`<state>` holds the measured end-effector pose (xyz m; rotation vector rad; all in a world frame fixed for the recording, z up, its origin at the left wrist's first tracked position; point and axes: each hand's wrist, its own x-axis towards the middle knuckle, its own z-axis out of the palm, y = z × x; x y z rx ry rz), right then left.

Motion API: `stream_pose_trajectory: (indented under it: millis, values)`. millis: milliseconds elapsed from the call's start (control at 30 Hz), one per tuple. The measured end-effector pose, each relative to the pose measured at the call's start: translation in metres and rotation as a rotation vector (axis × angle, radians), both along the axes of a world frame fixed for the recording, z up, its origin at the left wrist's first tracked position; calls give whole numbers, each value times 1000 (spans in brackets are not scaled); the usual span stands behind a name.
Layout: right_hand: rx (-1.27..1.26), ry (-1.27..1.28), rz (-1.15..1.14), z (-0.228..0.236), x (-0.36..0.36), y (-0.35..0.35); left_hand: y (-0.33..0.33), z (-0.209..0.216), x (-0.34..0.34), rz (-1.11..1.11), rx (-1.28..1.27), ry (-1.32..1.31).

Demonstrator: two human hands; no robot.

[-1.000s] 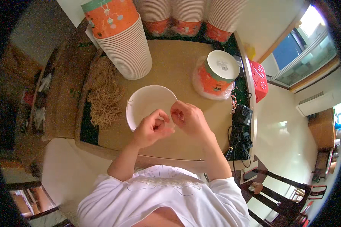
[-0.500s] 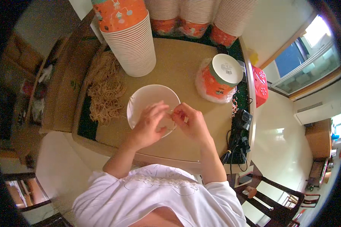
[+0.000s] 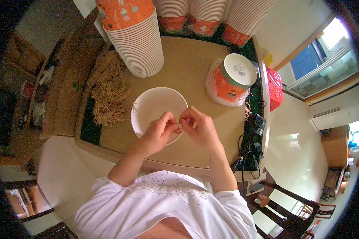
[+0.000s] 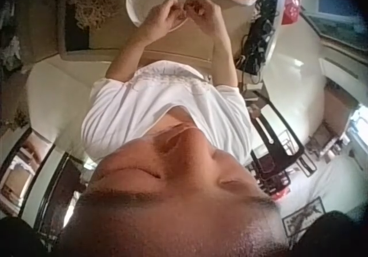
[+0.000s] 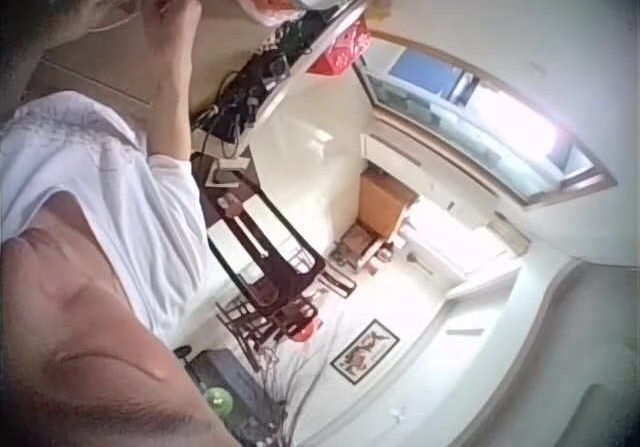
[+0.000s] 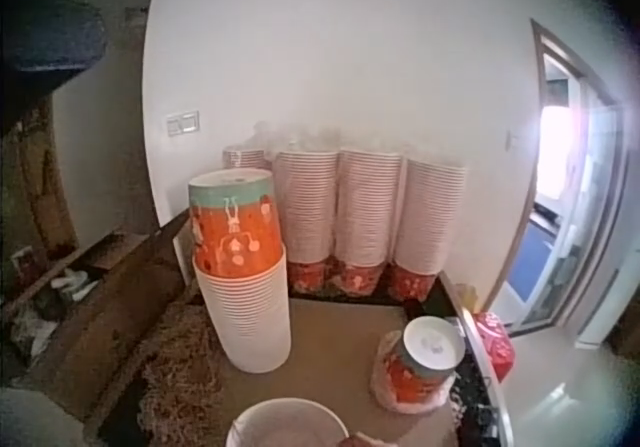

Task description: Tying strings onto paper bowls in a packaging area.

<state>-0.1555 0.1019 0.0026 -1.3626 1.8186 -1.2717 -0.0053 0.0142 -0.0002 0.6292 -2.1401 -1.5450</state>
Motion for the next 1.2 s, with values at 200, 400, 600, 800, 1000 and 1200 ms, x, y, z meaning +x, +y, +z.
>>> stream_pose_trajectory:
  millis: [200,400,600,800,1000,1200]
  values:
    - [-6,-48,-3,-2,1,3,0,11,4,26,102,-3]
    - [-52,-196,-4,-2,3,3,-2,2,10,-55,-475,51]
    - [-41,-179,-3,-8,1,1,4,8,7,-12,-846,-118]
    - [-103,-118,-62,-19,8,3,4,5,2,27,-873,-191]
    - [-115,-135,-76,-21,12,5,-1,13,8,-47,-955,-240]
    - [-109,-238,-95,-24,13,4,-2,10,3,-63,-860,-218]
